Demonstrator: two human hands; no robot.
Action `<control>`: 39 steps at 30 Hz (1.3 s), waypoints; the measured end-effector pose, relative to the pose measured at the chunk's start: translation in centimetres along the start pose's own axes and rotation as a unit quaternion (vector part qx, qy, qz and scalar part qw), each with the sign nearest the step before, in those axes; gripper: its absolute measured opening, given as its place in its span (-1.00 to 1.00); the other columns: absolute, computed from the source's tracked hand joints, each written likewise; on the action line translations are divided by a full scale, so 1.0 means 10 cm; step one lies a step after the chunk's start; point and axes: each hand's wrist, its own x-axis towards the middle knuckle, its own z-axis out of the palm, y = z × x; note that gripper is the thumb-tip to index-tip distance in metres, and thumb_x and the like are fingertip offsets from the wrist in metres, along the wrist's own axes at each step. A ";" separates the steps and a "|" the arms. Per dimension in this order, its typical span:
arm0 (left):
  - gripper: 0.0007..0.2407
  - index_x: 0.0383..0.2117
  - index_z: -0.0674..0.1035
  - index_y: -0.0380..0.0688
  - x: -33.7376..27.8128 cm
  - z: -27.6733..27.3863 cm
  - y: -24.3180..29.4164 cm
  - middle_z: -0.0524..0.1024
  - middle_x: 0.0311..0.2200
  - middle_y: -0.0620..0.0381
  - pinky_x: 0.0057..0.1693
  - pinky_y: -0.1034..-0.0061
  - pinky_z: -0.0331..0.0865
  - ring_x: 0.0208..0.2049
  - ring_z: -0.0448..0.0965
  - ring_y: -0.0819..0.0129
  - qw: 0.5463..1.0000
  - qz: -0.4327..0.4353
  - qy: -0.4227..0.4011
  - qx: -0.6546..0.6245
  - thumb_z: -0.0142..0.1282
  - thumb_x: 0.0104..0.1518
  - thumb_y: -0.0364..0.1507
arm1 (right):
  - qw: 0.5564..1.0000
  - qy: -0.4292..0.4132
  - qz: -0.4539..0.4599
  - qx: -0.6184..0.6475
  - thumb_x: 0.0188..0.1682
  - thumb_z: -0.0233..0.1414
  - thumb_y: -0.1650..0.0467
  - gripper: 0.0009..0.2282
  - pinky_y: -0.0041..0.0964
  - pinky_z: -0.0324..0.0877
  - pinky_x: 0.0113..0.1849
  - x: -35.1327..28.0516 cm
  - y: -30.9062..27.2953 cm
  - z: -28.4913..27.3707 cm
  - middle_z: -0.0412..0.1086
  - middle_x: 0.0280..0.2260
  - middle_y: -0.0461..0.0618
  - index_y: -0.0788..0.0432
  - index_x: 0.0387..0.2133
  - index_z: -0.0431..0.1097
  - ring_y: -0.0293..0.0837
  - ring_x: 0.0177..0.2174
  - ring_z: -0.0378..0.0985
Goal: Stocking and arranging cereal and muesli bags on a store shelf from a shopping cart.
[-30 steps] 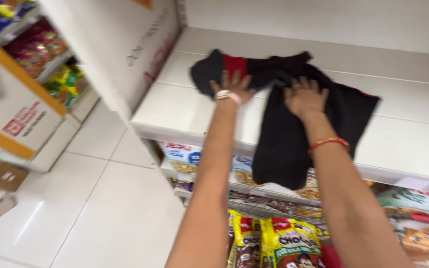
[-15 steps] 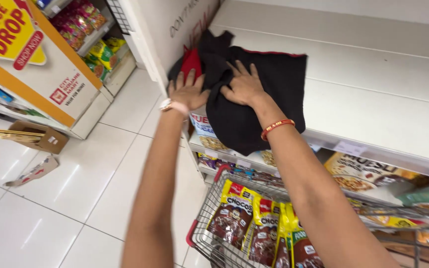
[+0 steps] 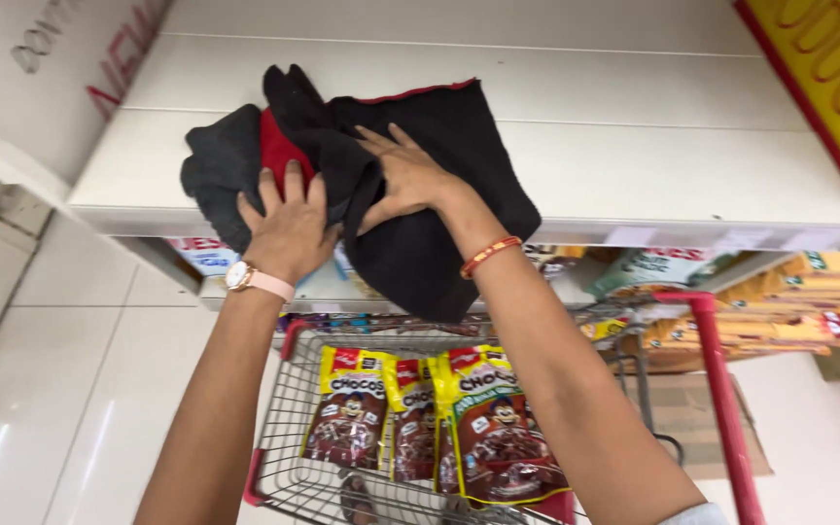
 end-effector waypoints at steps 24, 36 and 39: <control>-0.10 0.41 0.06 -0.10 0.67 0.31 4.80 -0.23 0.44 -0.30 0.32 -0.44 -0.39 0.44 -0.42 -0.38 0.959 0.221 -0.120 -0.128 -0.03 -0.03 0.18 | 0.905 0.066 0.377 -0.183 -0.42 0.26 0.16 -0.02 -0.01 0.14 0.25 -4.66 2.18 -1.51 0.11 0.39 0.06 -0.03 0.42 0.04 0.26 0.24 0.13; -0.63 0.05 0.57 0.23 0.52 0.58 3.39 0.47 0.13 0.13 0.03 0.18 0.26 0.14 0.43 0.23 0.927 0.278 0.193 -0.164 0.16 0.05 -0.32 | 0.895 0.079 0.300 -0.321 -0.58 0.33 0.08 0.00 0.44 0.10 0.20 -3.76 1.35 -1.01 0.06 0.42 -0.17 -0.16 0.34 0.19 0.11 0.36 0.11; -0.61 0.06 0.58 0.21 0.41 0.49 2.67 0.48 0.13 0.13 0.04 0.16 0.25 0.15 0.41 0.19 0.925 0.271 0.215 -0.159 0.19 0.02 -0.32 | 0.910 0.099 0.285 -0.286 -0.56 0.34 0.07 -0.05 0.50 0.05 0.19 -3.11 0.92 -0.80 0.08 0.39 -0.14 -0.14 0.29 0.23 0.14 0.34 0.11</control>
